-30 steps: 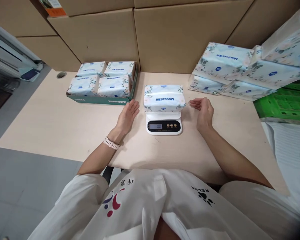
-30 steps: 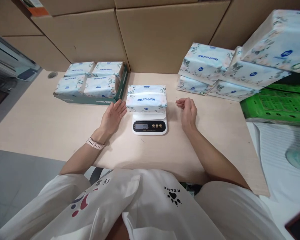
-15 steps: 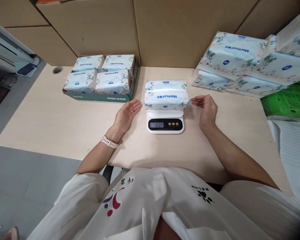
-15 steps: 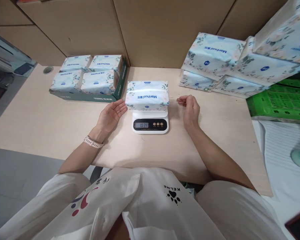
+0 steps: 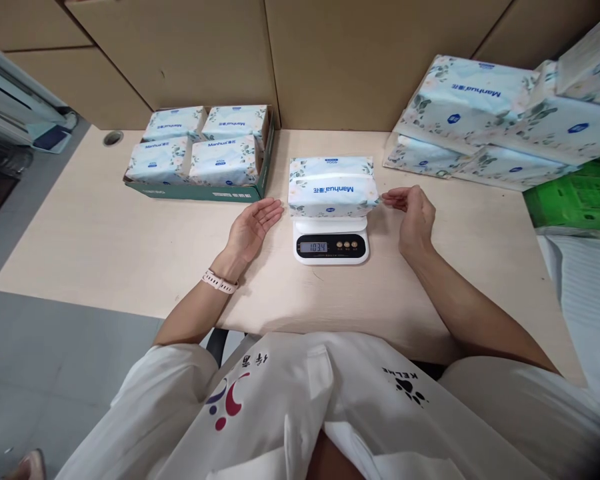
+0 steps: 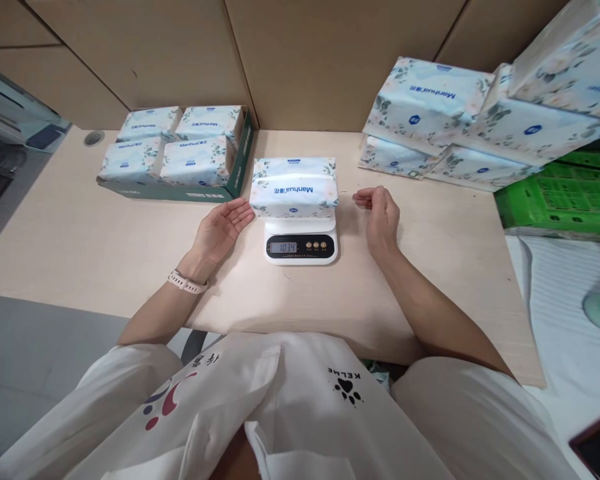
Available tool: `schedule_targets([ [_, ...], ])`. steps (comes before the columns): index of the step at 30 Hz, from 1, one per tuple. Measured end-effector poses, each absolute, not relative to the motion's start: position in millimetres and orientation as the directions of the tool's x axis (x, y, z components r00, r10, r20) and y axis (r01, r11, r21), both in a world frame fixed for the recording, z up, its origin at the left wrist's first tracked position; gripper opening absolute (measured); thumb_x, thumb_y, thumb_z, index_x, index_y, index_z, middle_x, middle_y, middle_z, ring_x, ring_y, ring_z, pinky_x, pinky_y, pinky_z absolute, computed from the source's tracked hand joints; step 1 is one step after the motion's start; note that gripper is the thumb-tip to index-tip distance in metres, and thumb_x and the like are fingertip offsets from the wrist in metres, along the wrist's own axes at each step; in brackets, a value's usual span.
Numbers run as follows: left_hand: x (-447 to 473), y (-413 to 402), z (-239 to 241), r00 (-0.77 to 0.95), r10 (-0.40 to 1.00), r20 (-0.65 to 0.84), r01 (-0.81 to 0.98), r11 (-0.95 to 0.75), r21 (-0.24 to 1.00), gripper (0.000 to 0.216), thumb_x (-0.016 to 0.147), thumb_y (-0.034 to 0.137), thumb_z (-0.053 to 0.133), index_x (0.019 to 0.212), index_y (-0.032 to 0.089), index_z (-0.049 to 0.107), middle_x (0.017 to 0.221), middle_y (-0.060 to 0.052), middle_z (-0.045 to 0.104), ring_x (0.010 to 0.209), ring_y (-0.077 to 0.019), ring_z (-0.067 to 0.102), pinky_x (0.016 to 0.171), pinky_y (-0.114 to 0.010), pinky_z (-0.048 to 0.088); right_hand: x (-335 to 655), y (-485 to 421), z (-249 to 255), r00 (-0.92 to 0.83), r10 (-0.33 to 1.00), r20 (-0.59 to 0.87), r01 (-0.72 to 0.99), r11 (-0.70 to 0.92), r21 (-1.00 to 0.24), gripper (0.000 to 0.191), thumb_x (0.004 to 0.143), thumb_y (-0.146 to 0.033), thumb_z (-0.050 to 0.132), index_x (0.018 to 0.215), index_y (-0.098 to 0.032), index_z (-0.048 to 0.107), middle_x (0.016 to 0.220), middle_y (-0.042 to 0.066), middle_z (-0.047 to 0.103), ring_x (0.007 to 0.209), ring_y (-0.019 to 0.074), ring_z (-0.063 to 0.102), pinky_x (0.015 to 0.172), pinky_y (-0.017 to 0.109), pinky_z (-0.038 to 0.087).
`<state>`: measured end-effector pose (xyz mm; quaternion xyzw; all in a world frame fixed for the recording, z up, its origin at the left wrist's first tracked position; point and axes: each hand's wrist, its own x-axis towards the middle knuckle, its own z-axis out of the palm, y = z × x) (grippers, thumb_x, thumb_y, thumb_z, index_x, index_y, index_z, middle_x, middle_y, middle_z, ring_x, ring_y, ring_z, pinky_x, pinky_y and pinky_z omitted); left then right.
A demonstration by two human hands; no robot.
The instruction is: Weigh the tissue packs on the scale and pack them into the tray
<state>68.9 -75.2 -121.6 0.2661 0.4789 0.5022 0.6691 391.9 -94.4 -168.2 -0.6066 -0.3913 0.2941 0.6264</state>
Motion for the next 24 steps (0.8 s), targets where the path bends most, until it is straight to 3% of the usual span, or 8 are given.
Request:
schedule_targets([
  [4,69.2,-75.1,-121.2,0.034,0.928,-0.372,-0.421,0.350,0.837,0.023,0.100,0.027,0.058,0.101,0.014,0.077,0.115,-0.014,0.084,0.115,-0.0211,0.080,0.126,-0.040,0.051,390.8,-94.6,-166.4,0.523,0.844,0.121,0.099,0.081,-0.992,0.063,0.098,-0.081,0.048,0.087,-0.024,0.073,0.092,0.007,0.077,0.088,0.0232,0.072,0.101,0.050,0.057],
  [12,68.2,-74.0,-123.1,0.031,0.927,-0.373,-0.408,0.353,0.842,0.020,0.097,0.029,0.063,0.100,0.015,0.076,0.116,-0.014,0.083,0.122,-0.0226,0.078,0.127,-0.041,0.050,394.8,-92.1,-174.1,0.515,0.844,0.148,0.125,0.097,-0.987,0.058,0.101,-0.078,0.045,0.085,-0.031,0.074,0.094,0.010,0.078,0.093,0.0309,0.072,0.103,0.060,0.056],
  [18,68.2,-74.1,-122.7,0.042,0.930,-0.365,-0.421,0.348,0.838,0.021,0.098,0.026,0.061,0.099,0.014,0.077,0.111,-0.013,0.084,0.111,-0.0206,0.081,0.125,-0.041,0.052,392.2,-94.7,-169.3,0.516,0.845,0.140,0.122,0.090,-0.988,0.060,0.100,-0.080,0.046,0.085,-0.028,0.073,0.093,0.009,0.077,0.092,0.0289,0.074,0.104,0.058,0.057],
  [24,68.1,-74.3,-122.6,0.031,0.929,-0.369,-0.403,0.350,0.846,0.019,0.097,0.028,0.063,0.100,0.014,0.076,0.115,-0.014,0.083,0.117,-0.0222,0.080,0.126,-0.041,0.051,395.0,-92.7,-173.7,0.493,0.857,0.150,0.122,0.103,-0.987,0.060,0.100,-0.081,0.045,0.088,-0.029,0.073,0.095,0.009,0.077,0.097,0.0306,0.073,0.104,0.060,0.056],
])
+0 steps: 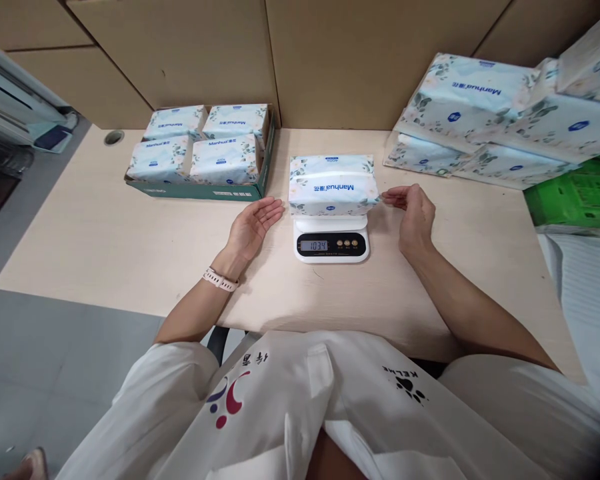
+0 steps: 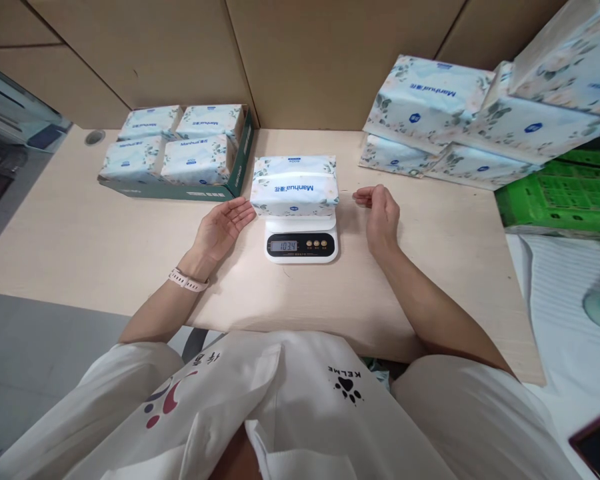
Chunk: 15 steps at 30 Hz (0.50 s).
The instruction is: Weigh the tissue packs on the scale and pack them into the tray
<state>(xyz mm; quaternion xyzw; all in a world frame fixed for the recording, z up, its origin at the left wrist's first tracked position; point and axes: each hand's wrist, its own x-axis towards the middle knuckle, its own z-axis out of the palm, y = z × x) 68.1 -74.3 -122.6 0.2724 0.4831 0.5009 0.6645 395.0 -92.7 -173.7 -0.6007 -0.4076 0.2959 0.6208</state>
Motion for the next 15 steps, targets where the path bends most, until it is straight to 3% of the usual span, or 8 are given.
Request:
schedule_targets([
  [10,67.9,-74.4,-122.2,0.039,0.929,-0.369,-0.403,0.352,0.845,0.019,0.097,0.028,0.062,0.100,0.014,0.076,0.113,-0.013,0.083,0.113,-0.0216,0.081,0.126,-0.041,0.051,392.7,-92.6,-171.0,0.505,0.850,0.153,0.116,0.109,-0.987,0.057,0.101,-0.077,0.047,0.086,-0.030,0.073,0.091,0.009,0.076,0.094,0.0305,0.073,0.104,0.060,0.057],
  [15,68.0,-74.1,-122.3,0.044,0.928,-0.370,-0.414,0.354,0.839,0.020,0.098,0.026,0.060,0.099,0.014,0.076,0.108,-0.012,0.084,0.113,-0.0209,0.081,0.125,-0.041,0.052,389.1,-94.4,-164.7,0.525,0.840,0.133,0.102,0.094,-0.990,0.060,0.097,-0.079,0.051,0.084,-0.025,0.073,0.090,0.008,0.077,0.088,0.0255,0.072,0.102,0.055,0.057],
])
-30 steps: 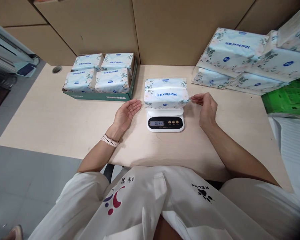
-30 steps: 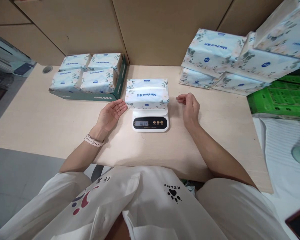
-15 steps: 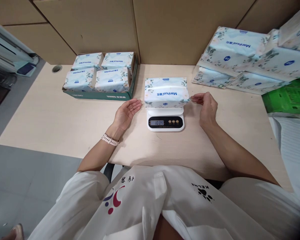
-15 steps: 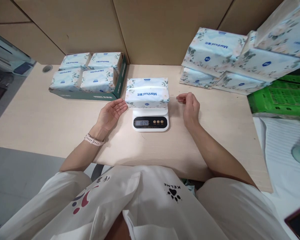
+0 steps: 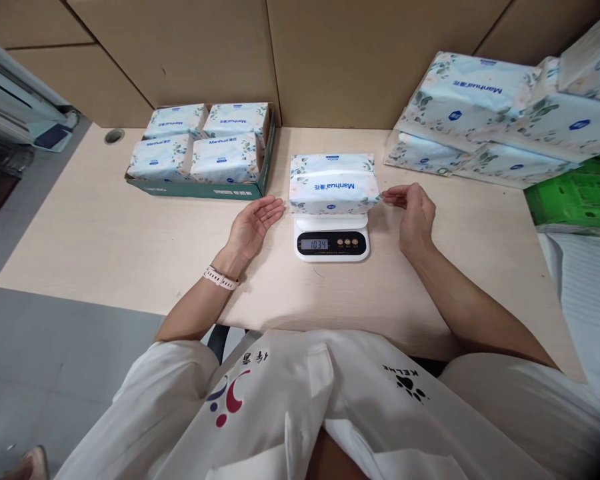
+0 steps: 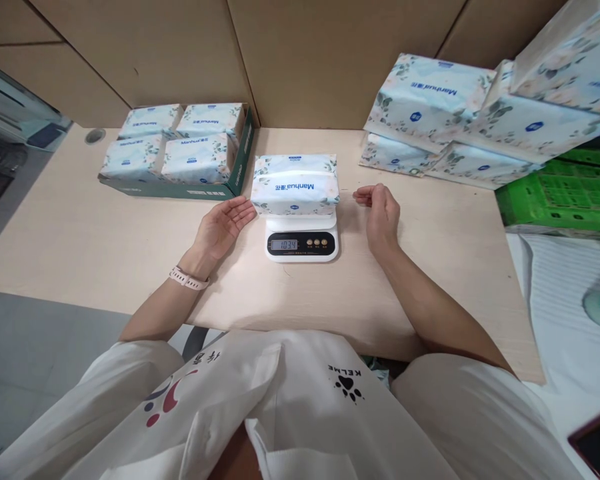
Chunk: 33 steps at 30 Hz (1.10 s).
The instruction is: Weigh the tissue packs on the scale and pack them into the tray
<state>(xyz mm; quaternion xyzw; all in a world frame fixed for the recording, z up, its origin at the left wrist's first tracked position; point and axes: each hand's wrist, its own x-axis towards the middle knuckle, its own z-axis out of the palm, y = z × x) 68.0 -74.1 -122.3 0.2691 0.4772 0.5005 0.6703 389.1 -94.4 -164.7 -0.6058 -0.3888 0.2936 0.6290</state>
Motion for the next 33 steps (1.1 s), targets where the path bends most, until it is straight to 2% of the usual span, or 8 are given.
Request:
schedule_targets([
  [5,67.5,-74.5,-122.7,0.047,0.929,-0.367,-0.415,0.352,0.839,0.020,0.098,0.026,0.061,0.099,0.014,0.077,0.110,-0.013,0.084,0.118,-0.0222,0.079,0.127,-0.041,0.051,388.1,-94.8,-162.8,0.524,0.842,0.127,0.100,0.087,-0.991,0.064,0.095,-0.083,0.051,0.085,-0.023,0.071,0.089,0.008,0.076,0.087,0.0236,0.071,0.100,0.051,0.057],
  [9,67.3,-74.4,-122.9,0.056,0.930,-0.363,-0.426,0.351,0.834,0.020,0.099,0.025,0.061,0.098,0.013,0.077,0.107,-0.013,0.084,0.110,-0.0210,0.081,0.125,-0.041,0.052,391.1,-92.6,-167.9,0.513,0.848,0.134,0.108,0.090,-0.990,0.058,0.102,-0.076,0.048,0.085,-0.026,0.072,0.090,0.008,0.075,0.089,0.0248,0.071,0.100,0.052,0.058],
  [13,67.4,-73.7,-123.3,0.062,0.932,-0.356,-0.444,0.346,0.827,0.020,0.100,0.023,0.060,0.097,0.013,0.077,0.104,-0.011,0.084,0.099,-0.0184,0.081,0.123,-0.040,0.053,393.0,-91.8,-171.0,0.516,0.843,0.152,0.106,0.113,-0.988,0.054,0.100,-0.074,0.052,0.083,-0.027,0.073,0.090,0.007,0.076,0.087,0.0245,0.072,0.099,0.052,0.060],
  [22,67.5,-73.6,-123.6,0.054,0.930,-0.363,-0.435,0.349,0.830,0.021,0.100,0.022,0.058,0.096,0.014,0.077,0.103,-0.011,0.084,0.099,-0.0181,0.080,0.120,-0.038,0.055,393.9,-90.5,-173.6,0.512,0.840,0.177,0.117,0.136,-0.984,0.055,0.099,-0.077,0.053,0.082,-0.029,0.073,0.088,0.006,0.077,0.085,0.0240,0.073,0.100,0.053,0.063],
  [28,67.3,-73.6,-123.2,0.057,0.931,-0.361,-0.432,0.349,0.832,0.020,0.100,0.022,0.060,0.097,0.013,0.077,0.103,-0.011,0.084,0.098,-0.0182,0.080,0.120,-0.038,0.055,391.5,-92.9,-167.8,0.511,0.847,0.150,0.121,0.102,-0.987,0.054,0.101,-0.071,0.053,0.085,-0.023,0.071,0.089,0.005,0.077,0.085,0.0194,0.072,0.097,0.045,0.062],
  [33,67.3,-73.6,-123.1,0.060,0.933,-0.356,-0.435,0.346,0.832,0.020,0.100,0.022,0.059,0.096,0.014,0.077,0.101,-0.010,0.084,0.097,-0.0177,0.080,0.120,-0.038,0.056,392.7,-92.0,-170.7,0.506,0.846,0.165,0.132,0.113,-0.985,0.049,0.102,-0.067,0.053,0.083,-0.025,0.071,0.089,0.006,0.077,0.086,0.0218,0.072,0.098,0.049,0.062],
])
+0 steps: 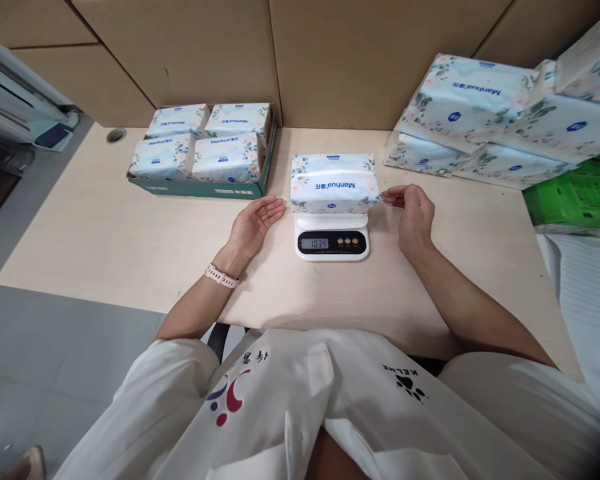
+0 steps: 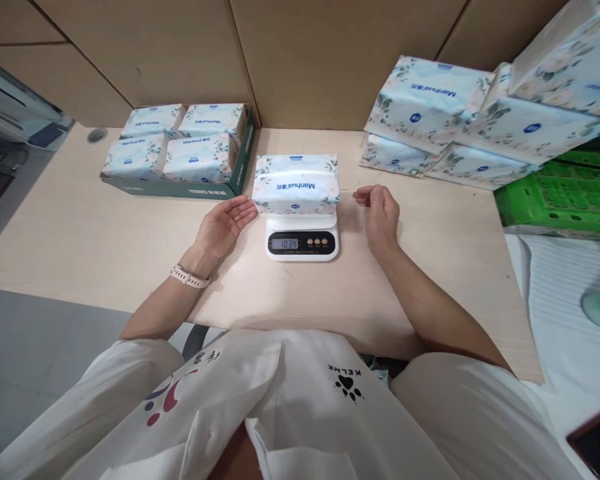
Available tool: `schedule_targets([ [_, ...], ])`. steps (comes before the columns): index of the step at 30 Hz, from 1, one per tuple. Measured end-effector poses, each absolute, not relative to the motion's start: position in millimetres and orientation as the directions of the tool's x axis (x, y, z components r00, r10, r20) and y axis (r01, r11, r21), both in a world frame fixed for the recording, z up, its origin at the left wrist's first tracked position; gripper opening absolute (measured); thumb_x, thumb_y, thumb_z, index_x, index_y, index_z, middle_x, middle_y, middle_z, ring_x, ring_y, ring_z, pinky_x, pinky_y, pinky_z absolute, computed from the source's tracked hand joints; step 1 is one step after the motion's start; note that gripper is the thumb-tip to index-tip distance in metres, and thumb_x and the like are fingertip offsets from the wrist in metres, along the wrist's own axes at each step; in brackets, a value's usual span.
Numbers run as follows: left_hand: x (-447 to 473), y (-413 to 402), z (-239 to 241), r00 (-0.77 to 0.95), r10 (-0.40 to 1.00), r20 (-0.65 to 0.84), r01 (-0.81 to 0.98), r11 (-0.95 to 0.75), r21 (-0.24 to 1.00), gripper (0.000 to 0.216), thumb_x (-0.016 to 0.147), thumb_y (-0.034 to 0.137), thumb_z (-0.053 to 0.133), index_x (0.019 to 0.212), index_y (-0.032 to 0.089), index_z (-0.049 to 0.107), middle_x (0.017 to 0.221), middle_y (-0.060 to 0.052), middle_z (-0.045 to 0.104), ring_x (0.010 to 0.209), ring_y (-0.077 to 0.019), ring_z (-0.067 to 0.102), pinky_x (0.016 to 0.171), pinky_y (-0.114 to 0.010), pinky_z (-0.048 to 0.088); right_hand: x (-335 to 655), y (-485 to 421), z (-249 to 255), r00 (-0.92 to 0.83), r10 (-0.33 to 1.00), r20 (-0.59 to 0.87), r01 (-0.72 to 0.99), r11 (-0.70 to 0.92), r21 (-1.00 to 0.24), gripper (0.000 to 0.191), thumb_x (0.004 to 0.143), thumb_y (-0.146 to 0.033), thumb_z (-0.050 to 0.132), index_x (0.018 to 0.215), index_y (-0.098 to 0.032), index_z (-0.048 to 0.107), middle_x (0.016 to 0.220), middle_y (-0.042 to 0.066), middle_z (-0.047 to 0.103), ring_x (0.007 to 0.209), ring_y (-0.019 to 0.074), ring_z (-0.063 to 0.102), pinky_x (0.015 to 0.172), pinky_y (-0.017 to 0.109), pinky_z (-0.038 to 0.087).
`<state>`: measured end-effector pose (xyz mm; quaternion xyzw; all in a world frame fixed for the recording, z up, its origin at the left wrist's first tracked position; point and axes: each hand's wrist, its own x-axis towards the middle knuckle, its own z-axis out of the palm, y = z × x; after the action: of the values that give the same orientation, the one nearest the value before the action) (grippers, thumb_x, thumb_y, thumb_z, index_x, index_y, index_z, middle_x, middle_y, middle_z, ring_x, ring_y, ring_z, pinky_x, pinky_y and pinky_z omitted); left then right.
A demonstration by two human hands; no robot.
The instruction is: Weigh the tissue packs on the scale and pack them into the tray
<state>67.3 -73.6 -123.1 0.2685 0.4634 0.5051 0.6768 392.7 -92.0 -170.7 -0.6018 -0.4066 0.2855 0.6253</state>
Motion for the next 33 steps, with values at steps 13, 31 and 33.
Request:
schedule_targets([
  [13,65.2,-73.0,-125.8,0.072,0.933,-0.353,-0.395,0.352,0.849,0.020,0.100,0.025,0.059,0.099,0.014,0.076,0.111,-0.013,0.083,0.108,-0.0204,0.080,0.122,-0.040,0.054,394.3,-91.5,-173.3,0.502,0.850,0.163,0.163,0.093,-0.982,0.039,0.104,-0.051,0.049,0.086,-0.024,0.070,0.092,0.007,0.076,0.088,0.0221,0.072,0.097,0.048,0.060],
  [31,79.6,-101.6,-104.5,0.329,0.932,0.149,-0.128,-0.112,0.985,0.074,0.096,0.069,0.070,0.160,0.034,0.058,0.181,0.001,0.039,0.175,-0.0263,0.019,0.144,-0.037,0.014,336.0,-110.1,-129.5,0.008,0.943,0.332,0.533,0.277,-0.799,0.086,0.099,-0.082,0.037,0.172,-0.036,0.033,0.176,0.010,0.045,0.168,0.0392,0.033,0.137,0.075,0.018],
  [33,74.7,-91.5,-96.5,0.234,0.951,0.203,-0.187,-0.161,0.969,0.070,0.093,0.062,0.078,0.156,0.035,0.061,0.178,0.000,0.043,0.174,-0.0249,0.021,0.143,-0.035,0.015,321.5,-98.8,-115.6,-0.039,0.931,0.363,0.492,0.334,-0.804,0.091,0.099,-0.081,0.042,0.176,-0.038,0.022,0.182,0.007,0.034,0.171,0.0375,0.026,0.139,0.070,0.019],
])
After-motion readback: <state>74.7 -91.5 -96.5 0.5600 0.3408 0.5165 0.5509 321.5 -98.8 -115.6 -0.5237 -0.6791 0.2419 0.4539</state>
